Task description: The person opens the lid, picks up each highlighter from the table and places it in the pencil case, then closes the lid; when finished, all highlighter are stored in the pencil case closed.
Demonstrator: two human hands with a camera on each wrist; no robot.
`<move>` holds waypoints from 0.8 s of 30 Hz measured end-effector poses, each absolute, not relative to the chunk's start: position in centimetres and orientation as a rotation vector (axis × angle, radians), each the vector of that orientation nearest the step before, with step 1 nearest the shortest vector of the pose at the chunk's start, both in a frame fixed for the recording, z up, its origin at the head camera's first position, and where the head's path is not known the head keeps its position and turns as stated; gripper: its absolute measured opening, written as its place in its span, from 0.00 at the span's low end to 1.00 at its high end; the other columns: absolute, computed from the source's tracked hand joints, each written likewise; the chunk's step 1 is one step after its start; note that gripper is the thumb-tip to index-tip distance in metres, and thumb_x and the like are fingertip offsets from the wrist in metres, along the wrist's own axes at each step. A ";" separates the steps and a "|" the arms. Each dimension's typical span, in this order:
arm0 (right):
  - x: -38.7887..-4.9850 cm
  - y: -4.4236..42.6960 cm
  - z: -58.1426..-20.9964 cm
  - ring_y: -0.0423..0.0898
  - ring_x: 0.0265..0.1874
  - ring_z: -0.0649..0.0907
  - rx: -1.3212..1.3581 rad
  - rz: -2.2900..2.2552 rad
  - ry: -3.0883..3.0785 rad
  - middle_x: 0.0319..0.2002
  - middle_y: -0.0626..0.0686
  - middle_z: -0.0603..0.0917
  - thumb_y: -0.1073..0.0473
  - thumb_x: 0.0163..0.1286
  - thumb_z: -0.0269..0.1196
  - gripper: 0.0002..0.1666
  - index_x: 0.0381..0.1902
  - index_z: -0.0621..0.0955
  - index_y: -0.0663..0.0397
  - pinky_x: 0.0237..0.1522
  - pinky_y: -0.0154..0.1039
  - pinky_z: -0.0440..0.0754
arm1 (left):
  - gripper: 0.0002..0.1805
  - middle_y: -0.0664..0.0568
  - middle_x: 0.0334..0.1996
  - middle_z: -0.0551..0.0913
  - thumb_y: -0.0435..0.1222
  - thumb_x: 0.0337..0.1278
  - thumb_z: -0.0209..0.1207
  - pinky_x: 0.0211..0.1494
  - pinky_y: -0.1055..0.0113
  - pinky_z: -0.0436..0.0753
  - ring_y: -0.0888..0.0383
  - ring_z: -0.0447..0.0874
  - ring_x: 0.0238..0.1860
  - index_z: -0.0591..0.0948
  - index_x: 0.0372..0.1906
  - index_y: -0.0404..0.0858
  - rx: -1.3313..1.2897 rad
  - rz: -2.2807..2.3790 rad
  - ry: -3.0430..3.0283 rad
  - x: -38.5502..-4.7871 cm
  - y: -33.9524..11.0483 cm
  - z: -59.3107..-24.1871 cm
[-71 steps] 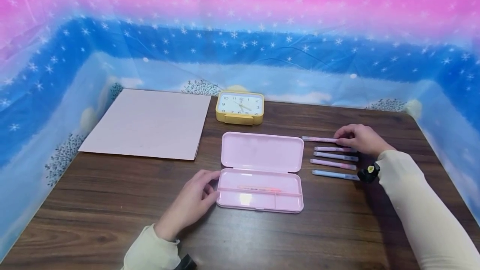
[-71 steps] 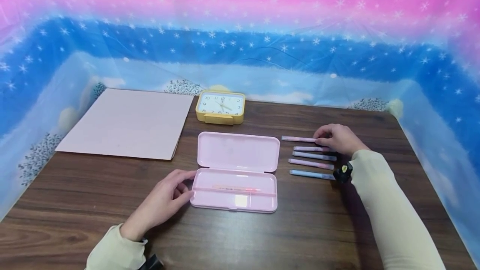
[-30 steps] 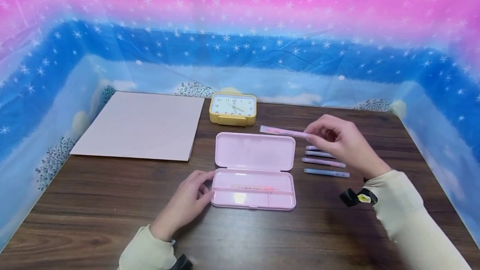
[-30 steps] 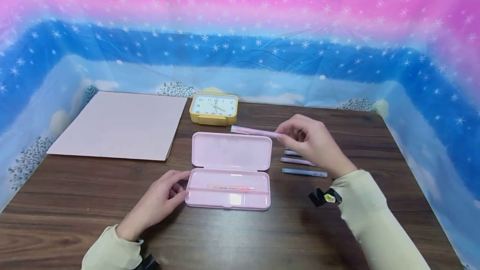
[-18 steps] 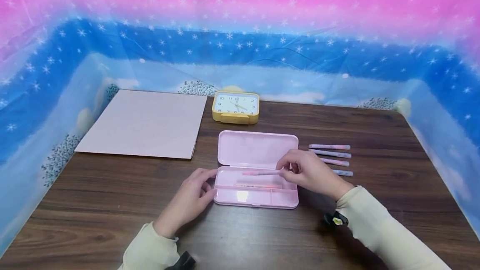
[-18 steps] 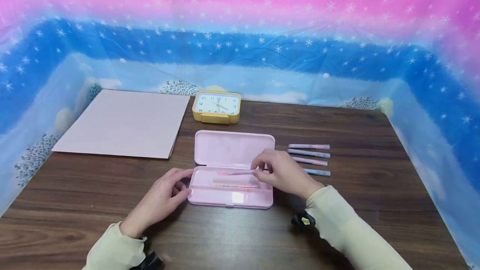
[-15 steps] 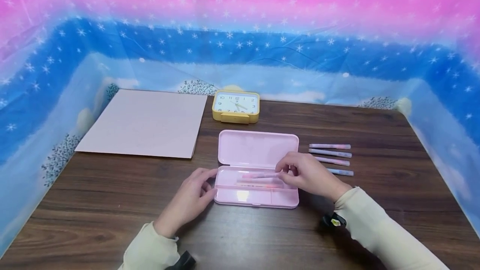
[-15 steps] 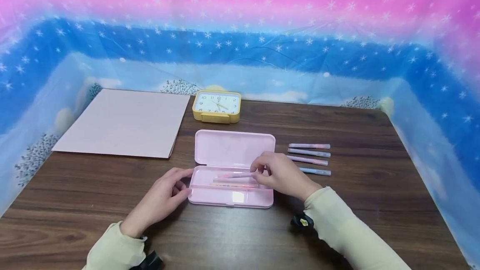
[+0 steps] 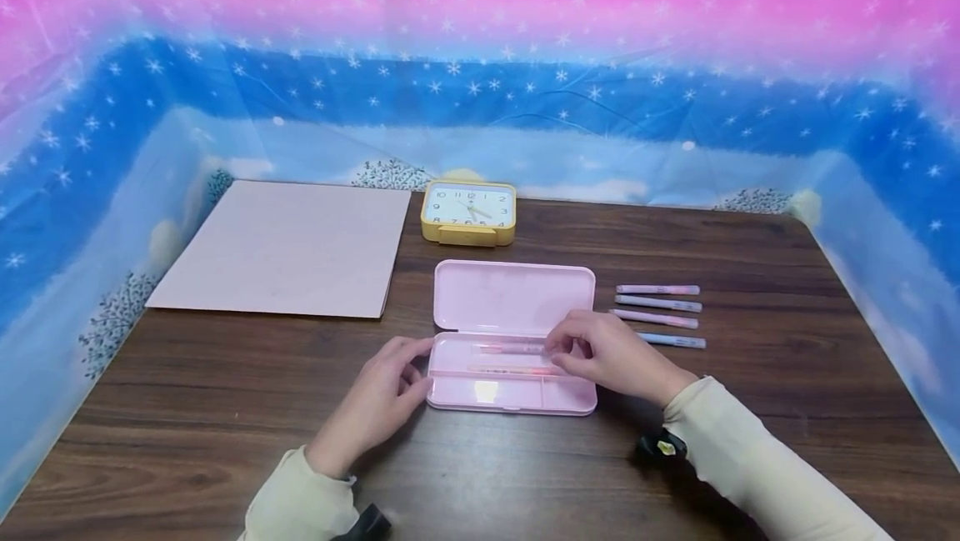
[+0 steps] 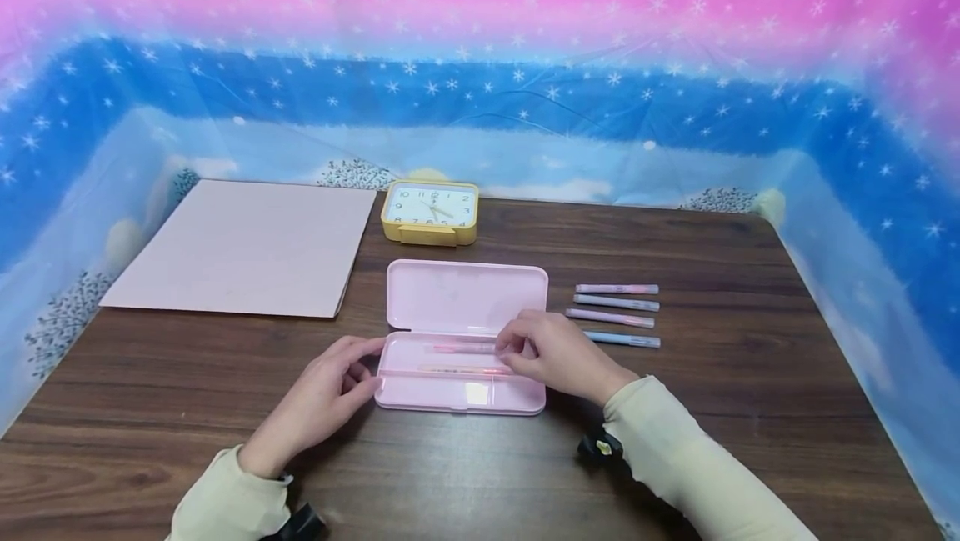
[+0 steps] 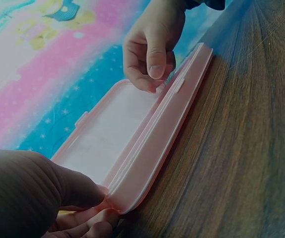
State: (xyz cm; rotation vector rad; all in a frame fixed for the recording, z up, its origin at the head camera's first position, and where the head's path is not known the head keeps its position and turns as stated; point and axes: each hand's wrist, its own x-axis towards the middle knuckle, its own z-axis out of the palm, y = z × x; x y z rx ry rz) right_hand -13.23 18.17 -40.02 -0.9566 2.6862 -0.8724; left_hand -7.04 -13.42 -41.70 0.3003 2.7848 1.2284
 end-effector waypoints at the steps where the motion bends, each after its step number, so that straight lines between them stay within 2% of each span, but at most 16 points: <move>1: -13.2 18.2 -39.9 0.35 0.24 0.74 -0.956 -0.874 2.685 0.30 0.37 0.79 0.56 0.65 0.68 0.07 0.41 0.85 0.41 0.29 0.30 0.76 | 0.28 0.47 0.47 0.79 0.28 0.56 0.63 0.39 0.72 0.80 0.64 0.77 0.35 0.75 0.64 0.34 0.296 1.226 2.783 -7.0 -13.4 -41.7; 11: -12.7 19.6 -38.2 0.35 0.26 0.75 -1.020 -0.982 2.751 0.30 0.38 0.78 0.59 0.63 0.68 0.09 0.42 0.84 0.47 0.28 0.32 0.76 | 0.29 0.47 0.47 0.78 0.28 0.56 0.63 0.39 0.72 0.79 0.64 0.76 0.35 0.75 0.65 0.35 0.275 1.217 2.782 -6.8 -13.4 -41.5; 15: -12.6 21.2 -36.7 0.34 0.27 0.76 -0.977 -0.986 2.830 0.31 0.37 0.79 0.58 0.64 0.68 0.09 0.43 0.85 0.44 0.28 0.32 0.76 | 0.28 0.47 0.47 0.78 0.28 0.56 0.63 0.38 0.72 0.79 0.64 0.76 0.34 0.75 0.65 0.34 0.297 1.221 2.789 -6.8 -13.4 -41.6; 21: -12.4 24.2 -34.7 0.35 0.27 0.75 -0.886 -0.966 2.958 0.32 0.36 0.80 0.59 0.65 0.68 0.12 0.43 0.83 0.34 0.26 0.33 0.74 | 0.28 0.47 0.46 0.78 0.28 0.55 0.63 0.38 0.72 0.79 0.64 0.76 0.34 0.75 0.64 0.34 0.313 1.226 2.795 -6.9 -13.4 -41.5; 24: -12.1 25.9 -34.2 0.36 0.27 0.74 -0.840 -0.961 3.007 0.33 0.37 0.80 0.59 0.65 0.68 0.13 0.44 0.83 0.34 0.26 0.31 0.73 | 0.28 0.47 0.46 0.78 0.28 0.56 0.63 0.38 0.72 0.79 0.64 0.76 0.34 0.76 0.64 0.34 0.320 1.227 2.795 -7.0 -13.3 -41.5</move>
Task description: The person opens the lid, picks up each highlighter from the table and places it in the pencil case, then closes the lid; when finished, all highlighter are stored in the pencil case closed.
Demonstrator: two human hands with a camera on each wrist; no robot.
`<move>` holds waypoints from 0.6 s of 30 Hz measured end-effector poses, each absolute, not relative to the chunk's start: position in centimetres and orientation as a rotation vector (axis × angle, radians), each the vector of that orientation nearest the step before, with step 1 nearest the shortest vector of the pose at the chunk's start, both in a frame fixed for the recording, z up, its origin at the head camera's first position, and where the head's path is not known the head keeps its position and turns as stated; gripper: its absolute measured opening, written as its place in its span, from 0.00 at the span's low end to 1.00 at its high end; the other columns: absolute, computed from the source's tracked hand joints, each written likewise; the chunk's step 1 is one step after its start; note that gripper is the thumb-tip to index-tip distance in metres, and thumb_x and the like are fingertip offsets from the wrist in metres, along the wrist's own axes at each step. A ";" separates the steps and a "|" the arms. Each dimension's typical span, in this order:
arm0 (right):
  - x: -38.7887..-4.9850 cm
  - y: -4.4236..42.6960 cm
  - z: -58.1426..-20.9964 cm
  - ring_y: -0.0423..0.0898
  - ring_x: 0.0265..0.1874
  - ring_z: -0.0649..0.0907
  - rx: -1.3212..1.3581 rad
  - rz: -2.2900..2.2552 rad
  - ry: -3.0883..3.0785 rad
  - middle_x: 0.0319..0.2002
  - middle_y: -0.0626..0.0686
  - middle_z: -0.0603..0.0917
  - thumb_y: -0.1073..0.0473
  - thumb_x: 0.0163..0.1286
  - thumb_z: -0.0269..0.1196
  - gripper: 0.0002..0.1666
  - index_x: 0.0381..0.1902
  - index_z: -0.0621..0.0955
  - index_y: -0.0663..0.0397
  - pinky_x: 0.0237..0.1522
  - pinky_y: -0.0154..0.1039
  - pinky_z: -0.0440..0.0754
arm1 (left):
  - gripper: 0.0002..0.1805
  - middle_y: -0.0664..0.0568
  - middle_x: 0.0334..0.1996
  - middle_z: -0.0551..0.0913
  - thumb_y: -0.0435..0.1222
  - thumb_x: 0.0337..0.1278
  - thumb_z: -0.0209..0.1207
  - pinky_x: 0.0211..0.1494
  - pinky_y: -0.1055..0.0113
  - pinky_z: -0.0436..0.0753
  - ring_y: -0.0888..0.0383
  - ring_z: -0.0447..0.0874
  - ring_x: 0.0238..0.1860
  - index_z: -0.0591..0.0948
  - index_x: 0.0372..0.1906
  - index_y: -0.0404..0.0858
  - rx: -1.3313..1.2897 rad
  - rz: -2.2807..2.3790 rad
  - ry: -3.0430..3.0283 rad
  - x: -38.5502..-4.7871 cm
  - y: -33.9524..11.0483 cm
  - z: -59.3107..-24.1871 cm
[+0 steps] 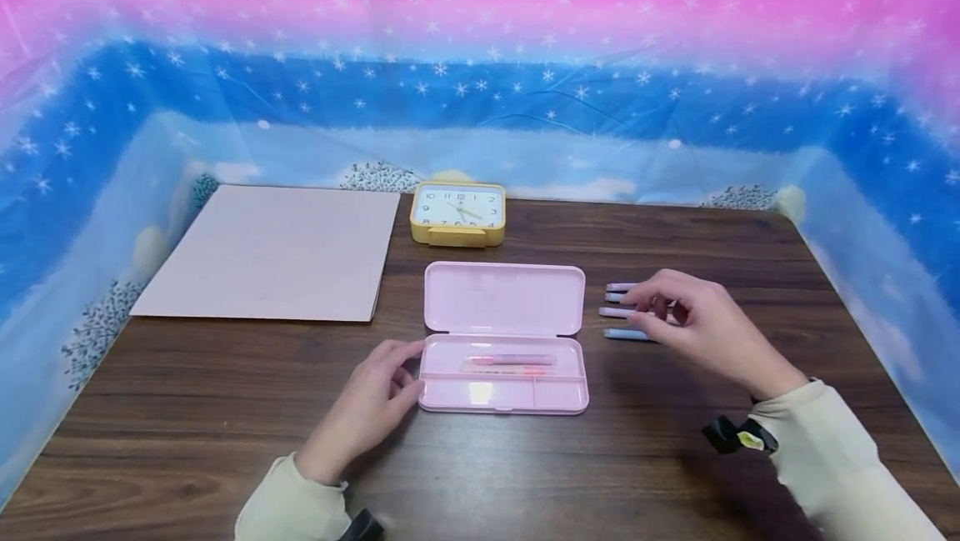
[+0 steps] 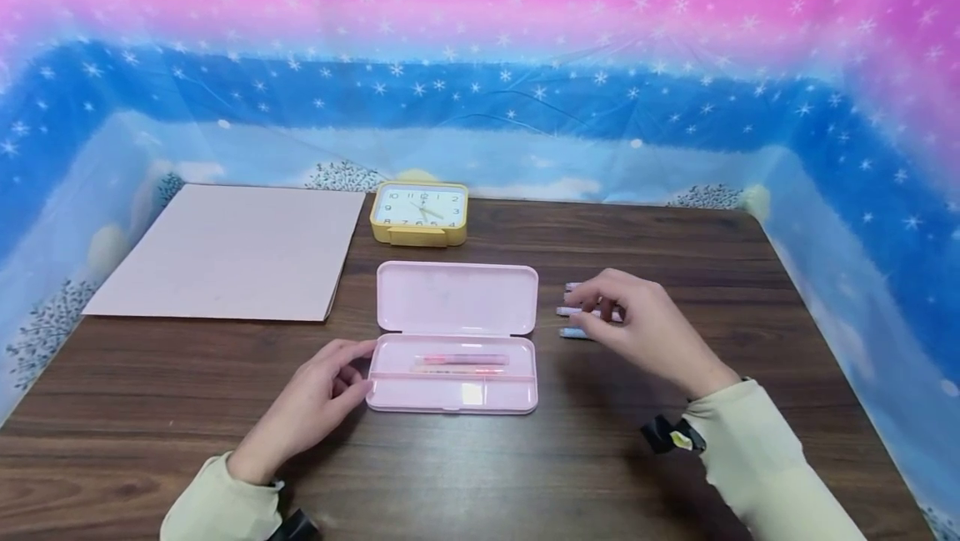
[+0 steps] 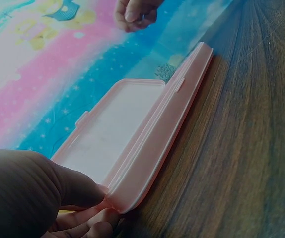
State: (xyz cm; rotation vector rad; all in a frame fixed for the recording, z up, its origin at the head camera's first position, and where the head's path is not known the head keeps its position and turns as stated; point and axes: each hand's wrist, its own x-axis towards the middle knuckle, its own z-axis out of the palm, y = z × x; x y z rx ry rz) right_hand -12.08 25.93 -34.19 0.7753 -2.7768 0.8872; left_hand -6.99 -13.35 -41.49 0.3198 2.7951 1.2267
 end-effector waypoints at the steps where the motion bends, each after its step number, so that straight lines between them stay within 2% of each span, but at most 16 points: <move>1: -12.0 26.5 -34.1 0.36 0.27 0.74 0.762 0.882 -2.780 0.33 0.37 0.80 0.60 0.65 0.68 0.13 0.44 0.83 0.34 0.26 0.31 0.73 | 0.28 0.47 0.46 0.78 0.28 0.56 0.63 0.38 0.72 0.79 0.64 0.76 0.34 0.75 0.64 0.34 0.322 1.228 2.795 -7.0 -13.3 -41.5; 6: -11.9 29.2 -34.4 0.37 0.27 0.77 0.661 0.918 -2.822 0.34 0.39 0.81 0.59 0.64 0.68 0.13 0.45 0.83 0.37 0.28 0.30 0.75 | 0.28 0.46 0.46 0.78 0.28 0.55 0.63 0.37 0.72 0.79 0.64 0.76 0.34 0.75 0.64 0.33 0.322 1.218 2.802 -7.0 -13.4 -41.5; 12: -11.8 32.4 -36.0 0.38 0.31 0.80 0.451 0.936 -2.946 0.38 0.43 0.84 0.53 0.68 0.65 0.10 0.47 0.83 0.38 0.33 0.30 0.78 | 0.29 0.47 0.47 0.78 0.30 0.56 0.63 0.38 0.72 0.79 0.63 0.76 0.34 0.75 0.65 0.35 0.283 1.174 2.787 -7.0 -13.2 -41.5; 18: -12.2 35.0 -38.4 0.37 0.32 0.79 0.412 0.830 -3.069 0.38 0.45 0.84 0.51 0.69 0.64 0.13 0.50 0.83 0.44 0.35 0.32 0.79 | 0.29 0.47 0.47 0.78 0.29 0.56 0.63 0.39 0.71 0.80 0.63 0.77 0.34 0.75 0.66 0.35 0.286 1.172 2.784 -7.0 -13.2 -41.4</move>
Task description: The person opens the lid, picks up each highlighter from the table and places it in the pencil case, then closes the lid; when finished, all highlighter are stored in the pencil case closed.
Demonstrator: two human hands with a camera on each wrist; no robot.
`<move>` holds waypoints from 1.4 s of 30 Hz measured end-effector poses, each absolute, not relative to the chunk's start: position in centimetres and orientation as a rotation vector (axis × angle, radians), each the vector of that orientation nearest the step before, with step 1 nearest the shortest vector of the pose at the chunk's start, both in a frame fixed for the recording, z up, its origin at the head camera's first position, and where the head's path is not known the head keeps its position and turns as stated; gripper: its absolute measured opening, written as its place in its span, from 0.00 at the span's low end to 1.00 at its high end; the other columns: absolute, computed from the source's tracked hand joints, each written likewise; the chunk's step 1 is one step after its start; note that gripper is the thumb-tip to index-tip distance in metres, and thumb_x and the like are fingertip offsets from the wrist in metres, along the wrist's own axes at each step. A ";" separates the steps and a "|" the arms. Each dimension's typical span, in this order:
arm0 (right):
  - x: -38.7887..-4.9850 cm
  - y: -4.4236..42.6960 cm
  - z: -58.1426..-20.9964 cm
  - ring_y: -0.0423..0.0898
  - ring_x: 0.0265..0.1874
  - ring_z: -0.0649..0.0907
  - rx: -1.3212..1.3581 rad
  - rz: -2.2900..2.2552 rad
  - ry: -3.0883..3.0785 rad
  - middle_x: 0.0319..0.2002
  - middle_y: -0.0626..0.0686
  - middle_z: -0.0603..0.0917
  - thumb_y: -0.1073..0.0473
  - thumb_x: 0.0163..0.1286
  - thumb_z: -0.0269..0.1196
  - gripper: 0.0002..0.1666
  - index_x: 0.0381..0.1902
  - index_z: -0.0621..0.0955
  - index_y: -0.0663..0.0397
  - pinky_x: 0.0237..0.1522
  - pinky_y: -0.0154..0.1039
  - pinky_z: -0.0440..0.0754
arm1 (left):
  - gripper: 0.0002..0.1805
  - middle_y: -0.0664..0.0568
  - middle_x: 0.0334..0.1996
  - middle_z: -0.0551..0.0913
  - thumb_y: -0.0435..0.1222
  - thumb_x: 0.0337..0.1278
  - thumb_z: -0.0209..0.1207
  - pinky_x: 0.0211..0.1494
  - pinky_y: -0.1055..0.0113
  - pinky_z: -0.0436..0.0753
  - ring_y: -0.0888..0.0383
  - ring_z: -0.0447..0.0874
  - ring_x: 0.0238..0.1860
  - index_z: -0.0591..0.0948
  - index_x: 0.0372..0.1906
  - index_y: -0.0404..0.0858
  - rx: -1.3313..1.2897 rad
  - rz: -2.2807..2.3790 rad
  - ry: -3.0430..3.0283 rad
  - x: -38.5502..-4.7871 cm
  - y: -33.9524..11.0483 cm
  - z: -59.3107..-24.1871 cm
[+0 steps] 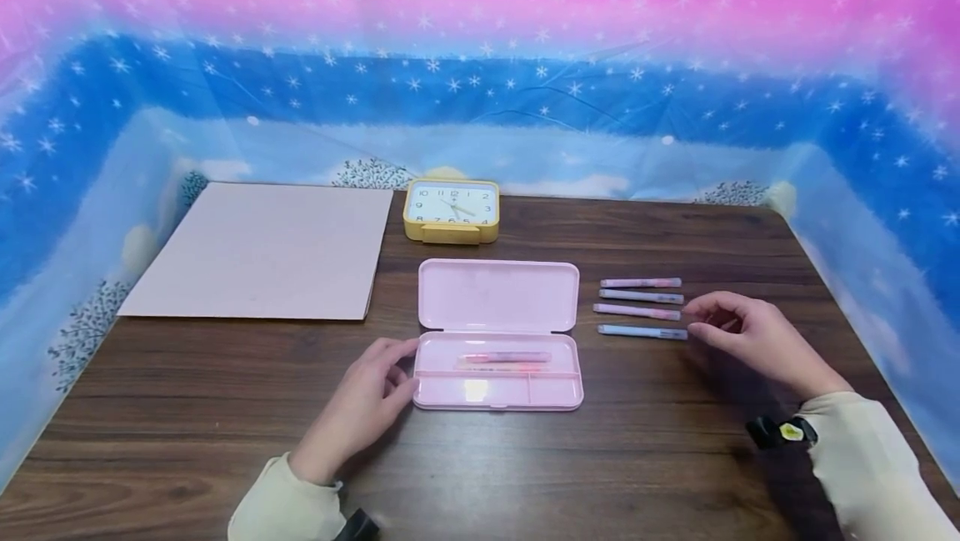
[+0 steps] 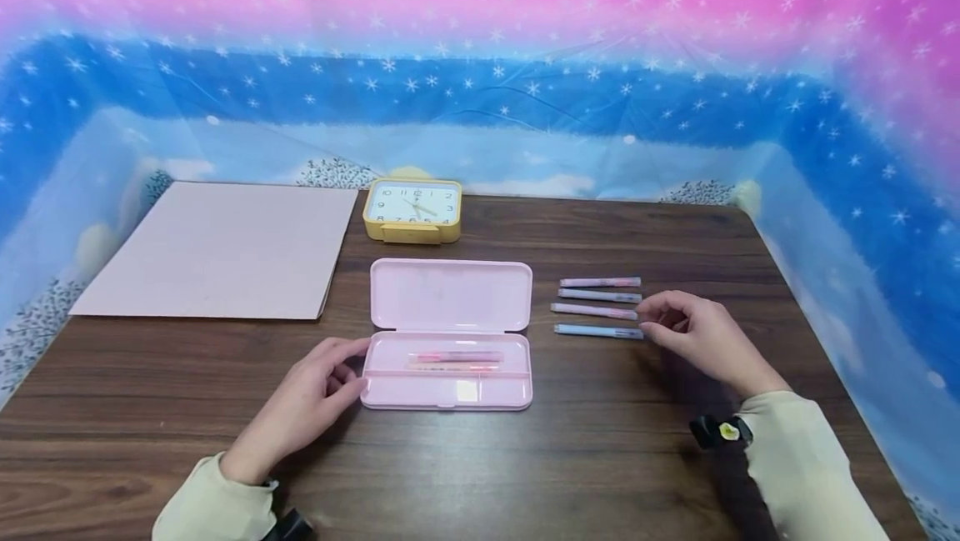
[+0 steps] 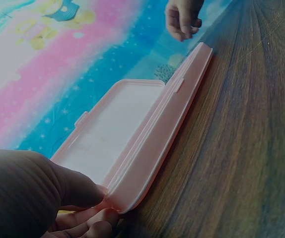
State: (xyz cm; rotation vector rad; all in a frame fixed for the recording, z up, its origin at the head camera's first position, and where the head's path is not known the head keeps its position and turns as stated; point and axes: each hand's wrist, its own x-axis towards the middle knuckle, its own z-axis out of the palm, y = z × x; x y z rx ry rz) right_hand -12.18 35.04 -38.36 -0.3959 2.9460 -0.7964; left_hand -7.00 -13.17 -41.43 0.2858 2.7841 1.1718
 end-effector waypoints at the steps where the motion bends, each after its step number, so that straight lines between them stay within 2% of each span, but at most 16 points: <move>1: -12.3 35.3 -38.8 0.37 0.32 0.79 -0.388 -0.785 2.936 0.37 0.46 0.84 0.51 0.69 0.64 0.13 0.50 0.83 0.44 0.35 0.32 0.78 | 0.29 0.47 0.47 0.78 0.29 0.56 0.63 0.39 0.71 0.80 0.63 0.77 0.34 0.75 0.66 0.35 0.287 1.170 2.786 -7.0 -13.2 -41.4; 9: -12.9 36.3 -41.2 0.39 0.24 0.75 -0.352 -0.766 2.861 0.30 0.46 0.80 0.52 0.69 0.64 0.11 0.48 0.83 0.44 0.28 0.34 0.74 | 0.29 0.47 0.48 0.78 0.30 0.56 0.63 0.39 0.71 0.80 0.63 0.77 0.34 0.75 0.65 0.35 0.279 1.159 2.789 -7.0 -13.1 -41.5; 17: -13.6 36.1 -42.0 0.38 0.25 0.75 -0.389 -0.767 2.863 0.30 0.45 0.80 0.55 0.69 0.64 0.05 0.42 0.83 0.44 0.28 0.33 0.73 | 0.29 0.46 0.48 0.78 0.30 0.56 0.63 0.39 0.71 0.80 0.63 0.77 0.35 0.75 0.66 0.35 0.275 1.163 2.788 -6.9 -13.0 -41.3; 23: -13.5 36.1 -41.8 0.38 0.26 0.76 -0.389 -0.774 2.851 0.31 0.45 0.81 0.54 0.70 0.63 0.04 0.41 0.82 0.42 0.29 0.33 0.74 | 0.29 0.46 0.48 0.79 0.29 0.56 0.63 0.39 0.71 0.80 0.63 0.77 0.35 0.75 0.65 0.35 0.285 1.171 2.794 -6.9 -13.1 -41.2; 30: -12.8 35.9 -40.9 0.39 0.26 0.77 -0.360 -0.789 2.851 0.31 0.46 0.82 0.49 0.70 0.62 0.07 0.42 0.81 0.42 0.28 0.34 0.75 | 0.28 0.45 0.48 0.79 0.28 0.56 0.62 0.39 0.71 0.80 0.63 0.77 0.34 0.75 0.65 0.34 0.297 1.198 2.786 -6.8 -13.2 -41.0; 42: -11.9 33.9 -36.5 0.40 0.26 0.77 -0.416 -0.883 2.904 0.32 0.49 0.82 0.50 0.71 0.62 0.07 0.43 0.80 0.41 0.28 0.33 0.75 | 0.29 0.46 0.47 0.79 0.28 0.56 0.63 0.39 0.70 0.80 0.63 0.77 0.35 0.75 0.65 0.34 0.282 1.185 2.787 -6.9 -13.1 -41.1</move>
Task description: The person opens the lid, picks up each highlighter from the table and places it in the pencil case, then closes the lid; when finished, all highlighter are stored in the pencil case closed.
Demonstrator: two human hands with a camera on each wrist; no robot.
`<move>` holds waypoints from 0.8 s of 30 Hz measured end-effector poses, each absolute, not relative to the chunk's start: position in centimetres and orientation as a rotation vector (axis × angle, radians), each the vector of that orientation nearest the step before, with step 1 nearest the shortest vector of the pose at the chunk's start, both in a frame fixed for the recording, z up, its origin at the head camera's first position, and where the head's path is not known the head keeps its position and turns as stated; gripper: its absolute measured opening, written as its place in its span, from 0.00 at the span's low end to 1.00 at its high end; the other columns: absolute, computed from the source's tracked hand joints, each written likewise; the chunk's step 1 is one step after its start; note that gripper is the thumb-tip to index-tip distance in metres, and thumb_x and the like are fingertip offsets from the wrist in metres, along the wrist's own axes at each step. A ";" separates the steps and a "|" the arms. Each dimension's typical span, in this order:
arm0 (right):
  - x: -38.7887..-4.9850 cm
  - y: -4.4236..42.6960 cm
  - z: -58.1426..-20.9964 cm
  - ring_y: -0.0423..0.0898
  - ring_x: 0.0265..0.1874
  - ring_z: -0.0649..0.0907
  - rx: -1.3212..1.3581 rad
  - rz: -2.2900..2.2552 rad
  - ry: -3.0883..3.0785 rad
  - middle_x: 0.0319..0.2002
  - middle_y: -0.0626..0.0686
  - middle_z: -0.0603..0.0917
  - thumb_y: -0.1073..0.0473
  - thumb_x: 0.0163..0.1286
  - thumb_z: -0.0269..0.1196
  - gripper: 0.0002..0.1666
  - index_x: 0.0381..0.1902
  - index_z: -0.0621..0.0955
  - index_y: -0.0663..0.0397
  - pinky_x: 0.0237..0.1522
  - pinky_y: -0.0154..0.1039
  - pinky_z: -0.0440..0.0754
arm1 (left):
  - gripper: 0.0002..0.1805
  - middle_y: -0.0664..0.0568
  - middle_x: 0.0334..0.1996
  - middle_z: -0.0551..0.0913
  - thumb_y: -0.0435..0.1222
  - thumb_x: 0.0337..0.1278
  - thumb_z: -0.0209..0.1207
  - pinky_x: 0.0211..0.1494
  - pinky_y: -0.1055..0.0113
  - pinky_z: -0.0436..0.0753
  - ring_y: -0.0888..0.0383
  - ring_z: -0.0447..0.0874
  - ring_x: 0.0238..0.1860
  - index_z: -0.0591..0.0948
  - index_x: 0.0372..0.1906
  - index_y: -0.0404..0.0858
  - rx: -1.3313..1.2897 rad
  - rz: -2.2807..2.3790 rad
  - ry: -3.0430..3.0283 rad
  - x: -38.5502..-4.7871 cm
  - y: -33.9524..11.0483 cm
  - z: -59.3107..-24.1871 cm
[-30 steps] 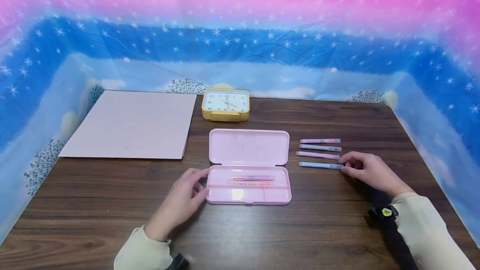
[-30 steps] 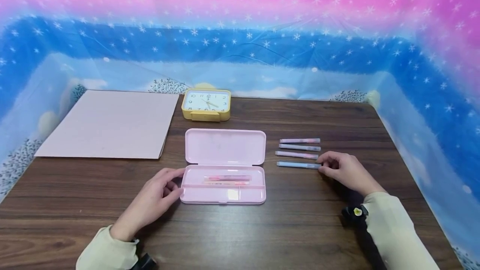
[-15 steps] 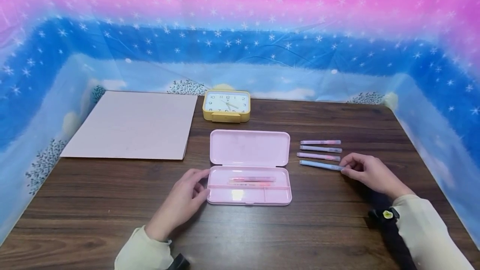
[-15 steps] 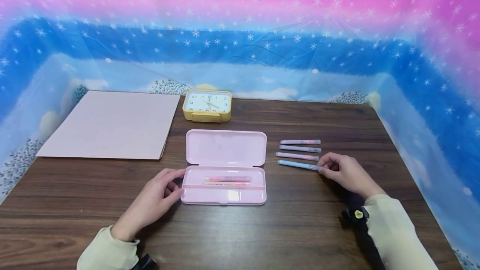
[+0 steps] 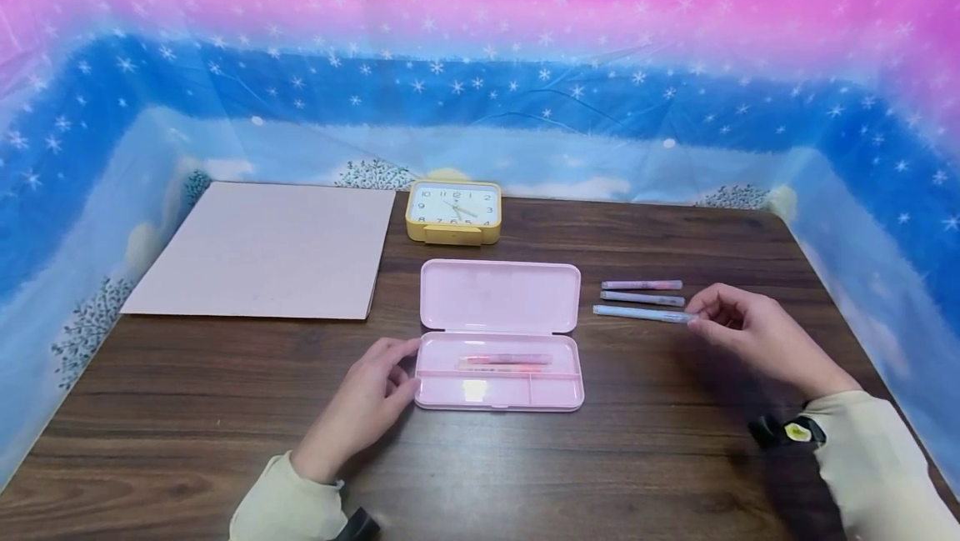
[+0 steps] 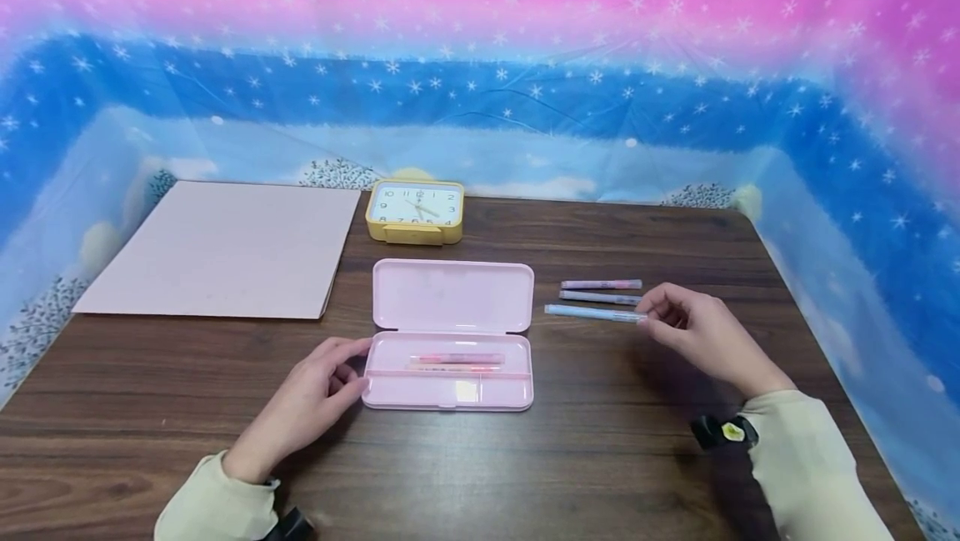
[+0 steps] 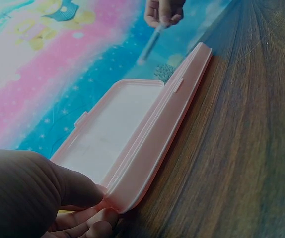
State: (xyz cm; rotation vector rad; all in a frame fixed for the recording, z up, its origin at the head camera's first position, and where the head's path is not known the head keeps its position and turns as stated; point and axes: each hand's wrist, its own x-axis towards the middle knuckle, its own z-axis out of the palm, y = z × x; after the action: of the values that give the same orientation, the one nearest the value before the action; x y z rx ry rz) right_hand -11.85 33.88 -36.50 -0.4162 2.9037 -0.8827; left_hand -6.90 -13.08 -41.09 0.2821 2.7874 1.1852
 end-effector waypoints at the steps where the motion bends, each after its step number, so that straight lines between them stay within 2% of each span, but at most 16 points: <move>1: -11.8 33.6 -36.2 0.40 0.26 0.77 -0.430 -0.893 2.908 0.32 0.49 0.82 0.51 0.71 0.62 0.06 0.43 0.80 0.42 0.28 0.33 0.75 | 0.29 0.46 0.47 0.79 0.29 0.56 0.63 0.39 0.70 0.80 0.63 0.77 0.35 0.75 0.65 0.34 0.279 1.183 2.785 -6.9 -13.1 -41.1; 11: -12.2 29.3 -34.2 0.41 0.26 0.77 -0.528 -1.074 2.857 0.32 0.49 0.82 0.55 0.69 0.65 0.06 0.43 0.80 0.43 0.25 0.34 0.75 | 0.29 0.46 0.47 0.79 0.28 0.56 0.63 0.39 0.71 0.80 0.63 0.77 0.35 0.75 0.65 0.34 0.284 1.181 2.791 -7.0 -13.1 -41.1; 20: -13.2 24.9 -36.2 0.42 0.26 0.77 -0.599 -1.157 2.778 0.31 0.45 0.81 0.55 0.69 0.64 0.04 0.40 0.80 0.41 0.25 0.34 0.75 | 0.28 0.46 0.49 0.78 0.29 0.57 0.62 0.39 0.71 0.80 0.63 0.77 0.35 0.75 0.65 0.35 0.269 1.178 2.792 -6.8 -13.0 -41.2; 24: -13.5 23.2 -37.1 0.43 0.27 0.77 -0.639 -1.165 2.731 0.31 0.46 0.80 0.56 0.68 0.65 0.05 0.40 0.80 0.43 0.27 0.35 0.76 | 0.28 0.45 0.48 0.79 0.28 0.57 0.62 0.39 0.71 0.80 0.63 0.76 0.34 0.75 0.65 0.34 0.277 1.185 2.802 -6.7 -13.1 -41.3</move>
State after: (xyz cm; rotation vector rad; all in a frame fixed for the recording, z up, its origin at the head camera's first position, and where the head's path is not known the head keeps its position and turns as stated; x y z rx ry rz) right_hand -13.48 23.24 -37.15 -0.6390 2.7309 -1.1646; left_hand -6.74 -13.10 -41.26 0.2771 2.8017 1.1846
